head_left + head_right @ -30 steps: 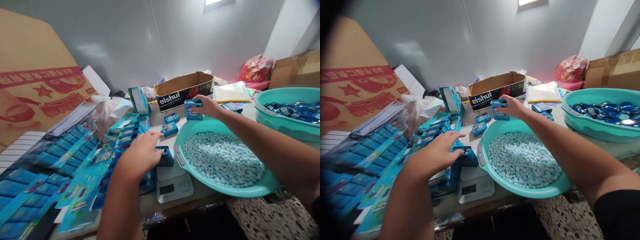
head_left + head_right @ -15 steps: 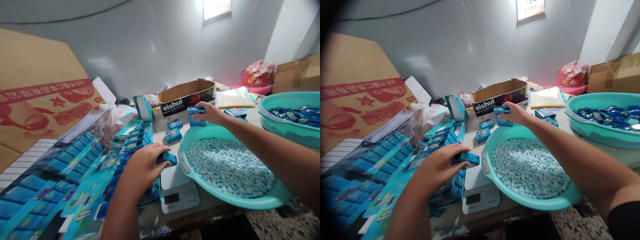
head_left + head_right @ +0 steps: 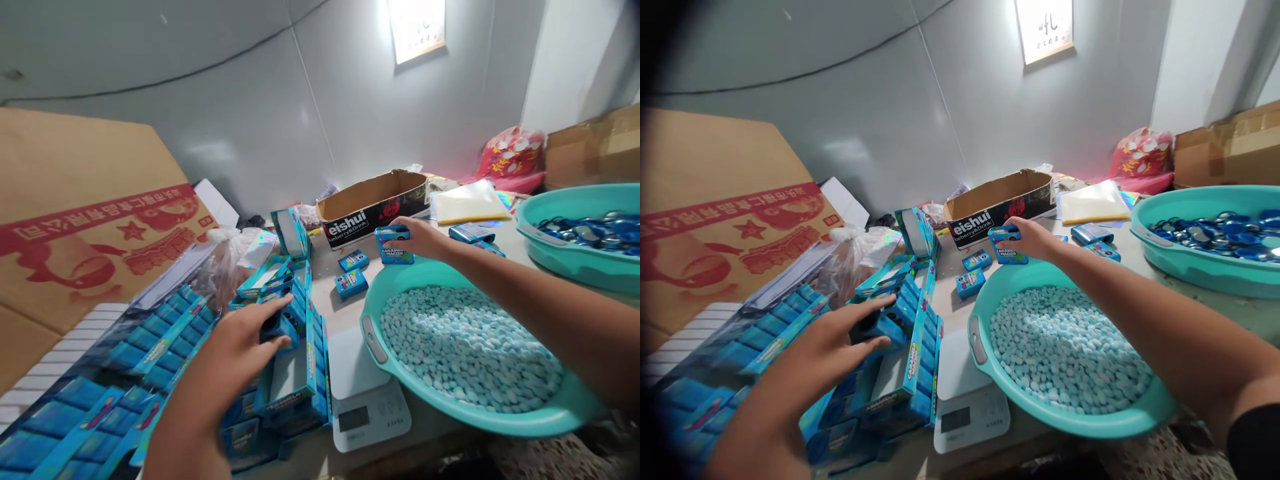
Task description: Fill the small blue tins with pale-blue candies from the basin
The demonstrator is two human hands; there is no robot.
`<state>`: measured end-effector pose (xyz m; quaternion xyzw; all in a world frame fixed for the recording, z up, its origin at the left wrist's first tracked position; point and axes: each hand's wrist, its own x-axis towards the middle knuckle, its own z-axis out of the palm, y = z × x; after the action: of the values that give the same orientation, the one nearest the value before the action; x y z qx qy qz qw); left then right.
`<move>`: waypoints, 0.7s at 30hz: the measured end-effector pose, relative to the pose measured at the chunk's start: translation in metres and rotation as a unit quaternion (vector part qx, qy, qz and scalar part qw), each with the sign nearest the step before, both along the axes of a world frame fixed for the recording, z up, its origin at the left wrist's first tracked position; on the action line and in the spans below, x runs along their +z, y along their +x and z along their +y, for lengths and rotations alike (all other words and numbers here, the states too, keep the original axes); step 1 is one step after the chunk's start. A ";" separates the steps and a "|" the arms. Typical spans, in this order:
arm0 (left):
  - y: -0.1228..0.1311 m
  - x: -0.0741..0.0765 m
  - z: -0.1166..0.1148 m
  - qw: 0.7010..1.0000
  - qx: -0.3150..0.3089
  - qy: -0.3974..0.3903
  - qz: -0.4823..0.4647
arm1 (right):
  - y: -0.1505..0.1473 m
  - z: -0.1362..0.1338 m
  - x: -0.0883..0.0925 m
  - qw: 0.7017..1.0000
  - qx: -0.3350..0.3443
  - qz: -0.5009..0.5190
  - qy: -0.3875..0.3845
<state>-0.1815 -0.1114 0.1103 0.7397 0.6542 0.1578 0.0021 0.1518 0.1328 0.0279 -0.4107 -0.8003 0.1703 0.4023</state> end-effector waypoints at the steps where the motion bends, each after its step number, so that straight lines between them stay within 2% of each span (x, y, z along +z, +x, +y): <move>1: -0.001 -0.004 0.004 1.000 -0.010 -0.010 -0.005 | 0.000 0.000 0.000 1.000 0.002 -0.001 0.004; 5: 0.001 -0.016 0.011 0.999 -0.038 0.006 -0.022 | 0.000 0.001 -0.001 1.000 0.003 -0.001 0.008; 10: 0.003 -0.030 0.015 1.000 0.002 0.017 0.010 | 0.000 0.002 -0.002 1.000 0.001 0.000 0.007; 15: -0.001 -0.047 0.018 0.986 -0.032 0.146 0.074 | -0.001 0.000 -0.001 1.000 -0.003 -0.003 0.007; 18: 0.000 -0.053 0.017 0.987 0.005 0.131 0.088 | -0.001 0.000 0.000 1.000 -0.012 -0.013 0.007; 21: 0.005 -0.057 0.016 0.981 0.036 0.124 0.142 | -0.001 -0.001 0.001 1.000 -0.017 -0.020 0.008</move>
<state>-0.1767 -0.0949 0.0531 0.7253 0.6492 0.1304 -0.1882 0.1508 0.1318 0.0284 -0.4240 -0.8025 0.1486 0.3925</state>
